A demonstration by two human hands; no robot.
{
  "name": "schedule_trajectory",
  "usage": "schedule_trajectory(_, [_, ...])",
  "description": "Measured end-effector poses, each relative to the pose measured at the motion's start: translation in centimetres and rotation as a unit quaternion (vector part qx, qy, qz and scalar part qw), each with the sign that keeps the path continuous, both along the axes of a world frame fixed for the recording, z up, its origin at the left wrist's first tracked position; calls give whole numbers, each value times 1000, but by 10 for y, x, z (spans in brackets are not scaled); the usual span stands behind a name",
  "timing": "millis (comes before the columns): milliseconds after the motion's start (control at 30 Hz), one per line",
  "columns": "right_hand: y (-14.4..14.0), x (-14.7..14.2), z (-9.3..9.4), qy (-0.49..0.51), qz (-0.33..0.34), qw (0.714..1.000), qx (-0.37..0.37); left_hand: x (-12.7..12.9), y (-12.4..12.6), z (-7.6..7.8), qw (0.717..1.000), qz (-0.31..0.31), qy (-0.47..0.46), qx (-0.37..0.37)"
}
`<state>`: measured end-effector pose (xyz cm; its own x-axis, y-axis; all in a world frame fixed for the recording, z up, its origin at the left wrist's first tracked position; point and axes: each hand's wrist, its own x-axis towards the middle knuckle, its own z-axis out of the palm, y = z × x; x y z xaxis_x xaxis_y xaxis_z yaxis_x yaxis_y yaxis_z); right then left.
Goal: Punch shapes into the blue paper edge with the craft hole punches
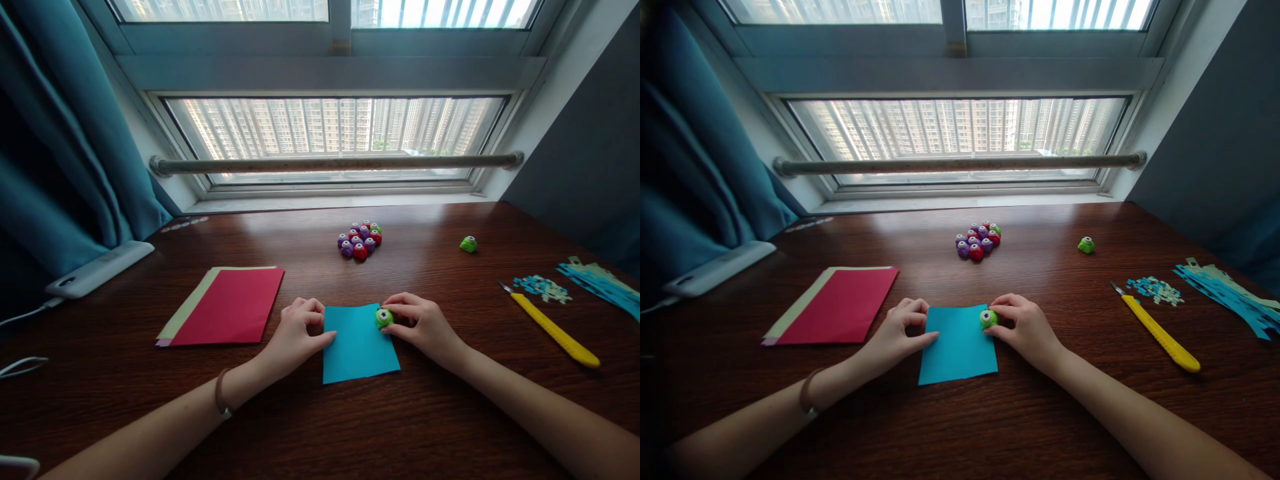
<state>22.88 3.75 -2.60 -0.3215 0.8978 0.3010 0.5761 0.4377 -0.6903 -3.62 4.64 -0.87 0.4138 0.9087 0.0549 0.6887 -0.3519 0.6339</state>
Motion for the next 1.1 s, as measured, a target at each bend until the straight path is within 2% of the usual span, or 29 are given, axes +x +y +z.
schedule_trajectory(133, [-4, -1, 0, -33, 12, 999, 34, 0, 0, -1, 1000, -1, 13, 4])
schedule_trajectory(333, [-6, -2, 1, -60, 12, 997, 41, 0, -1, 1, 999, -10, 34, 3])
schedule_trajectory(467, [-7, -2, 1, -77, 12, 995, 61, 0, -2, -3, 998, 36, 53, 22])
schedule_trajectory(567, [-9, -2, 3, -95, 12, 989, 117, 0, -4, -10, 993, 90, 12, 77])
schedule_trajectory(667, [-13, -2, 9, -132, 11, 972, 193, 0, -8, -12, 988, 92, -5, 127])
schedule_trajectory(767, [-18, -3, 14, -197, 16, 951, 236, 0, -14, -7, 983, 43, 28, 178])
schedule_trajectory(900, [-21, -6, 16, -260, 34, 932, 252, 5, -19, 6, 952, -96, 109, 269])
schedule_trajectory(967, [-21, -6, 15, -272, 41, 927, 254, 12, -21, 12, 934, -152, 151, 285])
schedule_trajectory(1100, [-20, -7, 14, -283, 56, 923, 254, 37, -19, 16, 920, -185, 205, 279])
